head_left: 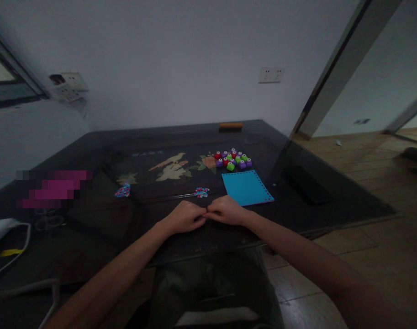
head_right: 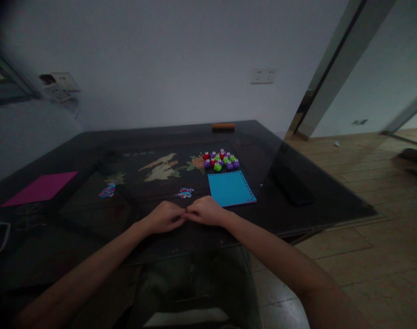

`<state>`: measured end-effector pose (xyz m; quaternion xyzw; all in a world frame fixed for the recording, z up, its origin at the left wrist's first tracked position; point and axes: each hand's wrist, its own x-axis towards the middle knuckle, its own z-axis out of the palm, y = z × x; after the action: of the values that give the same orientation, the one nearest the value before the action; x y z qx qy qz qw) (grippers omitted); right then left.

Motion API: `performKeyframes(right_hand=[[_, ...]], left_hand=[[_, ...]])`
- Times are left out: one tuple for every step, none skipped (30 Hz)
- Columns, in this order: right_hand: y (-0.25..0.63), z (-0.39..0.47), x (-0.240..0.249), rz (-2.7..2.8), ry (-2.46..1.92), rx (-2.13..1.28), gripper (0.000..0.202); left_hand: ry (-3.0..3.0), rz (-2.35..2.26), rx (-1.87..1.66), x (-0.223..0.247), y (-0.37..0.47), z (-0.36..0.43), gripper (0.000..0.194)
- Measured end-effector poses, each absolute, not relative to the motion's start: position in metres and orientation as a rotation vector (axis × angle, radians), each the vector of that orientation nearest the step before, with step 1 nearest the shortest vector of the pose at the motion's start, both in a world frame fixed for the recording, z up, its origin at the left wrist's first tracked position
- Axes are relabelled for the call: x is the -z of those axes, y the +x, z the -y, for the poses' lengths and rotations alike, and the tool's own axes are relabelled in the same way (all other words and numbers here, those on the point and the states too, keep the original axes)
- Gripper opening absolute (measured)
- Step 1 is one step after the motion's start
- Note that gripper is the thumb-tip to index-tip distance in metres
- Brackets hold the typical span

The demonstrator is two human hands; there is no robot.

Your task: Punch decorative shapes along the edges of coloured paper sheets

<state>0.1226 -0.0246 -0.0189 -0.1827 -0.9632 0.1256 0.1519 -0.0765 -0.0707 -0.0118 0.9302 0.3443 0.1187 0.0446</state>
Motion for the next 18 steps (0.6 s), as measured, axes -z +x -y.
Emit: performKeyframes(right_hand=[[0.1226, 0.0245, 0.0189, 2.763, -0.525, -0.357, 0.033], [0.1227, 0.0243, 0.019, 2.763, -0.525, -0.353, 0.034], [0.1227, 0.0242, 0.0191, 2.762, -0.525, -0.349, 0.034], [0.1227, 0.0241, 0.0193, 2.762, -0.523, -0.346, 0.034], [0.1226, 0.0241, 0.0194, 2.761, -0.521, -0.345, 0.034], [0.1226, 0.0241, 0.0195, 2.762, -0.518, -0.345, 0.034], [0.1226, 0.0242, 0.0196, 2.762, -0.515, -0.348, 0.034], [0.1226, 0.0242, 0.0196, 2.761, -0.513, -0.351, 0.033], [0.1226, 0.0243, 0.0195, 2.76, -0.512, -0.355, 0.033], [0.1227, 0.0242, 0.0193, 2.759, -0.513, -0.359, 0.033], [0.1227, 0.0242, 0.0192, 2.758, -0.514, -0.362, 0.033], [0.1229, 0.024, 0.019, 2.758, -0.516, -0.365, 0.033], [0.1231, 0.0239, 0.0188, 2.759, -0.518, -0.367, 0.033], [0.1234, 0.0238, 0.0184, 2.762, -0.521, -0.365, 0.033], [0.1239, 0.0239, 0.0179, 2.764, -0.525, -0.36, 0.033], [0.1245, 0.0243, 0.0171, 2.765, -0.533, -0.353, 0.033], [0.1254, 0.0251, 0.016, 2.763, -0.543, -0.342, 0.034], [0.1266, 0.0261, 0.0142, 2.76, -0.554, -0.332, 0.034]], left_hand=[[2.842, -1.053, -0.359, 0.0119, -0.0766, 0.0707, 0.016], [2.842, -1.054, -0.356, 0.012, -0.0766, 0.0706, 0.015], [2.841, -1.056, -0.354, 0.0121, -0.0765, 0.0706, 0.016], [2.84, -1.058, -0.35, 0.012, -0.0764, 0.0705, 0.016], [2.839, -1.058, -0.347, 0.0119, -0.0762, 0.0704, 0.016], [2.839, -1.058, -0.344, 0.0117, -0.076, 0.0703, 0.016], [2.839, -1.058, -0.341, 0.0115, -0.0759, 0.0703, 0.016], [2.839, -1.057, -0.339, 0.0113, -0.0758, 0.0702, 0.016], [2.838, -1.056, -0.338, 0.0112, -0.0757, 0.0702, 0.016], [2.837, -1.055, -0.34, 0.0111, -0.0757, 0.0703, 0.016], [2.836, -1.053, -0.344, 0.0111, -0.0758, 0.0703, 0.016], [2.835, -1.051, -0.347, 0.0112, -0.0759, 0.0704, 0.016], [2.835, -1.048, -0.351, 0.0116, -0.0761, 0.0704, 0.016], [2.837, -1.044, -0.354, 0.0121, -0.0763, 0.0705, 0.017], [2.841, -1.04, -0.355, 0.0128, -0.0765, 0.0706, 0.017], [2.846, -1.039, -0.357, 0.0136, -0.0767, 0.0707, 0.017], [2.853, -1.041, -0.361, 0.0144, -0.0768, 0.0709, 0.017], [2.863, -1.045, -0.368, 0.015, -0.0768, 0.0712, 0.018]])
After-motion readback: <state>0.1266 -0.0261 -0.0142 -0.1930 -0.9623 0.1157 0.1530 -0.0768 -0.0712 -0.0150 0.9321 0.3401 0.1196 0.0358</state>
